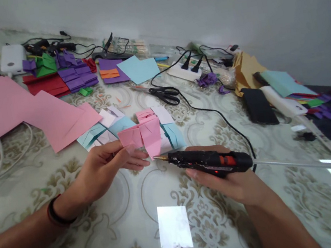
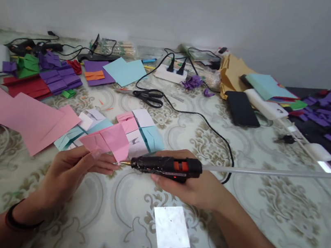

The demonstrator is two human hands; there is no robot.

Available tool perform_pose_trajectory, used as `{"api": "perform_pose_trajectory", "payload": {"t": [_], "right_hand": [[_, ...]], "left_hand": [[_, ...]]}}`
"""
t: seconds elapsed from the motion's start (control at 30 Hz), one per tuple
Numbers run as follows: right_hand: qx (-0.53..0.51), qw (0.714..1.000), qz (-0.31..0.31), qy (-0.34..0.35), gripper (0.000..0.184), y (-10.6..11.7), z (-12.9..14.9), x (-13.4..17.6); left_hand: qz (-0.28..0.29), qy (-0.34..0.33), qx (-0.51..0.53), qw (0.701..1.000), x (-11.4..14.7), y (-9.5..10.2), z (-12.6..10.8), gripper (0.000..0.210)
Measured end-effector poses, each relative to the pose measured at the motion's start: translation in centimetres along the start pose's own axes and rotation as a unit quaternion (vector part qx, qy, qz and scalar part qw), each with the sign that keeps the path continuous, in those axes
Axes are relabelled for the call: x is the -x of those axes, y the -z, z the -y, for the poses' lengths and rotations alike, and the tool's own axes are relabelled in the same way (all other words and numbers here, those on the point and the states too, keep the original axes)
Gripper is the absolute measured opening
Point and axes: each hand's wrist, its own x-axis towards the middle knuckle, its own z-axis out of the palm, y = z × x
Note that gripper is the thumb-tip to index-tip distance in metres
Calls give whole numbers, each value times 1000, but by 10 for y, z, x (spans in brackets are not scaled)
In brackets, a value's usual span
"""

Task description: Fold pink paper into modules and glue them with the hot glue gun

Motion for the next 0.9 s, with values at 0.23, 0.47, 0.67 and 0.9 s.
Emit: {"api": "perform_pose_trajectory", "payload": {"t": [0.23, 0.47, 0.67, 0.9], "right_hand": [[-11, 999, 14, -38, 14, 3, -1, 0], [29, 998, -14, -59, 12, 8, -7, 6], [12, 998, -3, -54, 11, 6, -6, 3], [28, 999, -16, -31, 10, 8, -4, 2]], "left_hand": [[5, -5, -1, 1000, 0, 0, -3, 27], [5, -5, 17, 1000, 1, 1, 0, 25], [6, -3, 8, 1000, 1, 2, 0, 26], [12, 2, 7, 1000, 2, 1, -1, 25]]}}
